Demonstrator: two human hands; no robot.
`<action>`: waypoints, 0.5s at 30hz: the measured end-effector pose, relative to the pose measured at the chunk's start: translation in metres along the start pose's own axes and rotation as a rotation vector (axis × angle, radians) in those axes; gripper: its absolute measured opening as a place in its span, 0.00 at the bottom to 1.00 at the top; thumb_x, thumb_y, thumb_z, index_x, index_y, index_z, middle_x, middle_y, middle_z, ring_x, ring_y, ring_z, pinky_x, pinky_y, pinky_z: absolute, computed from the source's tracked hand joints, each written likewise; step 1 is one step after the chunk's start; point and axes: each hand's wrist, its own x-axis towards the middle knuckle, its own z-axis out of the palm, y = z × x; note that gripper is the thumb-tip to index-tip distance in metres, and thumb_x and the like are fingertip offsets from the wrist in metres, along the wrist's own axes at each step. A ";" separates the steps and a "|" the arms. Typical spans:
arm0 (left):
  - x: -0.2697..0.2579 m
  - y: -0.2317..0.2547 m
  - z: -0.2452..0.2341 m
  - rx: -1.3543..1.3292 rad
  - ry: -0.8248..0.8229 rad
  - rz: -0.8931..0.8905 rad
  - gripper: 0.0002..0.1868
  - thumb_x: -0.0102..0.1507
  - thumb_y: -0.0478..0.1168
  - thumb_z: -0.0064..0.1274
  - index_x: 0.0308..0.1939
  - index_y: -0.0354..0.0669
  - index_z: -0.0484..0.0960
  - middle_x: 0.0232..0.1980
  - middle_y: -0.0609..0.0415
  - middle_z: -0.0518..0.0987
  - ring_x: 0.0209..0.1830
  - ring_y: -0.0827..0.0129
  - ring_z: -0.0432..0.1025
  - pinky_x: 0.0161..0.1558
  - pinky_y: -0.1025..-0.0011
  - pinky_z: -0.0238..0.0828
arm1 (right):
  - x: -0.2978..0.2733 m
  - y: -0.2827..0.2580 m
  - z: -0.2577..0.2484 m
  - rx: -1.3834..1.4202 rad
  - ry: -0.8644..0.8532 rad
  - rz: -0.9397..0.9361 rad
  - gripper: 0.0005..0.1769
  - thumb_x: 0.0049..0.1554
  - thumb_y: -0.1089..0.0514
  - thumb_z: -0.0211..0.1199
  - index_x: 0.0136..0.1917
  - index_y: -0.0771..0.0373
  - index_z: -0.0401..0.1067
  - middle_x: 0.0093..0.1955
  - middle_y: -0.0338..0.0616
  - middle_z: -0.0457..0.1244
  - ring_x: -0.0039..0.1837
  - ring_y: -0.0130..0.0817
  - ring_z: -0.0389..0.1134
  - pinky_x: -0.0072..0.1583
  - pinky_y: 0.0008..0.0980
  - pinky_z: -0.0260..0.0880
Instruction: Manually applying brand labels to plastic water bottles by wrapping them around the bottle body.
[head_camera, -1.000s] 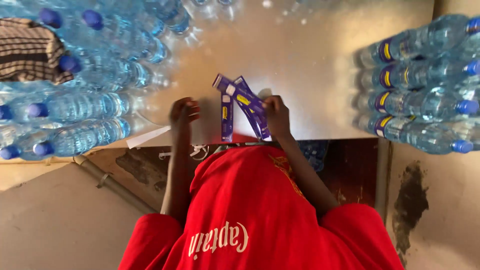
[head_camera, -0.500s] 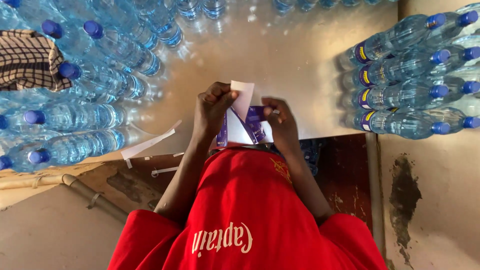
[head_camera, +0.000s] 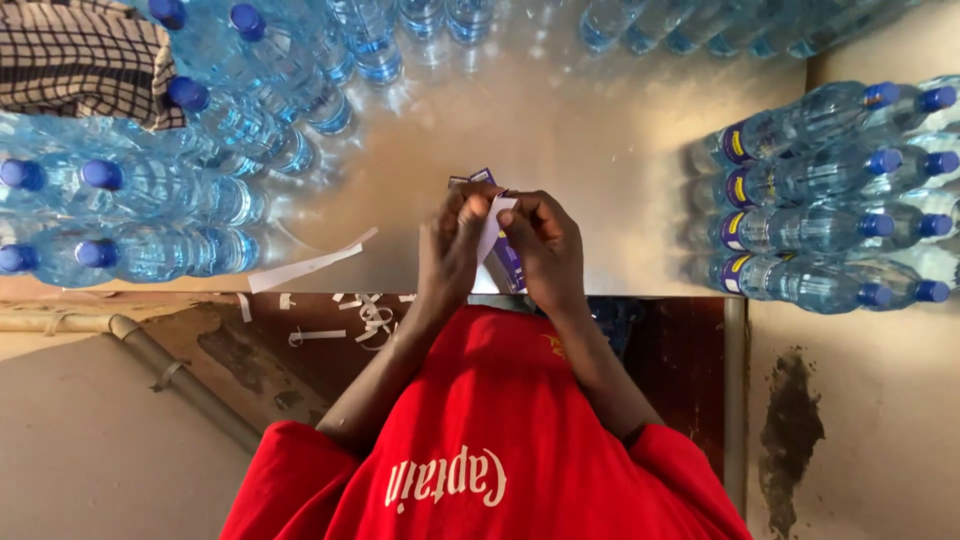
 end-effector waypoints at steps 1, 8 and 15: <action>-0.004 0.001 -0.002 -0.042 -0.021 0.003 0.15 0.74 0.43 0.60 0.60 0.40 0.84 0.43 0.41 0.88 0.48 0.60 0.82 0.56 0.59 0.76 | 0.001 -0.005 0.005 -0.043 0.056 -0.027 0.08 0.69 0.57 0.71 0.51 0.63 0.78 0.39 0.42 0.61 0.49 0.25 0.65 0.55 0.37 0.71; -0.003 -0.021 -0.009 -0.481 0.156 -0.182 0.13 0.70 0.42 0.69 0.45 0.45 0.78 0.38 0.56 0.86 0.40 0.76 0.80 0.50 0.74 0.76 | -0.008 0.022 0.000 0.010 0.082 0.055 0.07 0.70 0.56 0.69 0.51 0.59 0.77 0.36 0.37 0.59 0.45 0.24 0.62 0.51 0.34 0.68; -0.026 -0.068 -0.143 0.193 0.370 -0.295 0.12 0.74 0.46 0.59 0.43 0.49 0.72 0.37 0.43 0.81 0.42 0.44 0.82 0.49 0.52 0.72 | 0.012 0.032 -0.101 0.435 0.448 0.007 0.09 0.68 0.60 0.66 0.55 0.46 0.70 0.44 0.26 0.63 0.46 0.19 0.65 0.51 0.21 0.65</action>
